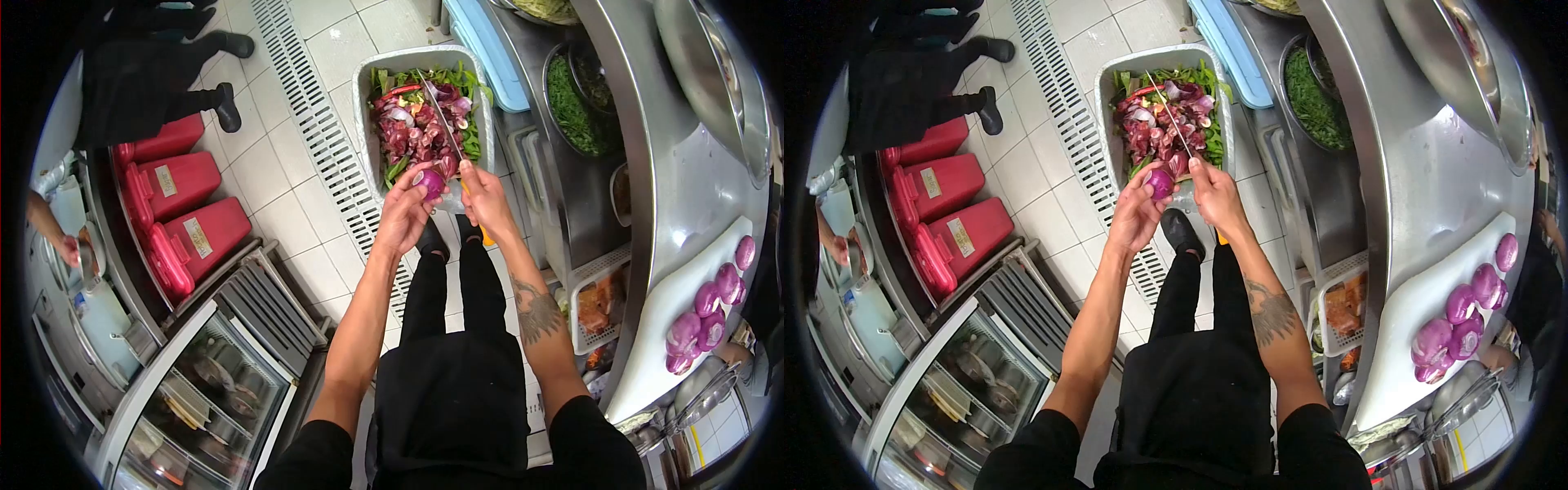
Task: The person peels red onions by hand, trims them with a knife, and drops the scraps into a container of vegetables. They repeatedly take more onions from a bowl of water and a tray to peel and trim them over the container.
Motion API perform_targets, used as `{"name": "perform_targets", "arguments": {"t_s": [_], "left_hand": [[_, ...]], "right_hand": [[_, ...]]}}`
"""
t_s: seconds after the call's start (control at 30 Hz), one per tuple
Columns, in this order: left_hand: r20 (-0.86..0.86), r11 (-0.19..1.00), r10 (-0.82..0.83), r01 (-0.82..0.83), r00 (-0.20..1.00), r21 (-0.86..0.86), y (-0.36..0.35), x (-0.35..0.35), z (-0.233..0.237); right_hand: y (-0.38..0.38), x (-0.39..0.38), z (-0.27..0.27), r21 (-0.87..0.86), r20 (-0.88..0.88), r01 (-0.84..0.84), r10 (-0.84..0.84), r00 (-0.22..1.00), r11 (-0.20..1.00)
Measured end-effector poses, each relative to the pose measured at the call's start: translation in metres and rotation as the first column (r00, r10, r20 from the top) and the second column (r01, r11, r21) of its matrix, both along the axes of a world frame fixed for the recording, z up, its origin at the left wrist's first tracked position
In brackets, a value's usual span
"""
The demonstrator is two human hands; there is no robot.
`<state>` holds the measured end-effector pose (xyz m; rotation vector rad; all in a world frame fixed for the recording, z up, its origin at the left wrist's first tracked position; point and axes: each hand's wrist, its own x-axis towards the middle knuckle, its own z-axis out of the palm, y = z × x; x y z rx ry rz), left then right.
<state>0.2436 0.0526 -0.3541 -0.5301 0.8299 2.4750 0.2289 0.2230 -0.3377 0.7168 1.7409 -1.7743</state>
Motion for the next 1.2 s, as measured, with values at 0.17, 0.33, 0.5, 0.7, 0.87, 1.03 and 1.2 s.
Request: {"name": "perform_targets", "arguments": {"t_s": [0.17, 0.33, 0.5, 0.7, 0.87, 1.03, 1.2], "left_hand": [[0.045, 0.972, 0.037, -0.026, 0.998, -0.233, 0.002, -0.004, 0.004], [0.031, 0.952, 0.069, -0.056, 0.997, -0.301, -0.007, -0.001, 0.002], [0.023, 0.98, 0.0, 0.004, 1.0, -0.201, -0.009, -0.001, 0.003], [0.111, 0.933, 0.096, -0.051, 0.989, -0.357, -0.002, -0.006, 0.008], [-0.022, 0.942, 0.029, -0.034, 0.999, -0.333, 0.001, -0.008, 0.014], [-0.051, 0.986, -0.064, 0.055, 0.997, -0.155, -0.016, -0.008, 0.018], [-0.041, 0.998, 0.024, -0.022, 0.999, 0.051, -0.015, -0.008, 0.015]], "right_hand": [[0.008, 0.012, 0.02, -0.277, 0.06, 0.089, -0.075, 0.995, 0.957], [0.016, 0.019, 0.029, -0.481, 0.149, 0.015, 0.065, 0.987, 0.876], [0.008, 0.023, 0.031, -0.436, 0.133, -0.041, 0.11, 0.985, 0.899], [0.005, 0.022, 0.031, -0.344, 0.086, -0.031, 0.065, 0.994, 0.938], [0.013, 0.005, 0.025, -0.31, 0.098, 0.043, -0.013, 0.995, 0.95], [0.021, -0.014, 0.023, -0.298, 0.127, 0.07, -0.033, 0.991, 0.952], [0.022, -0.016, 0.024, -0.323, 0.11, 0.064, -0.029, 0.993, 0.944]]}}
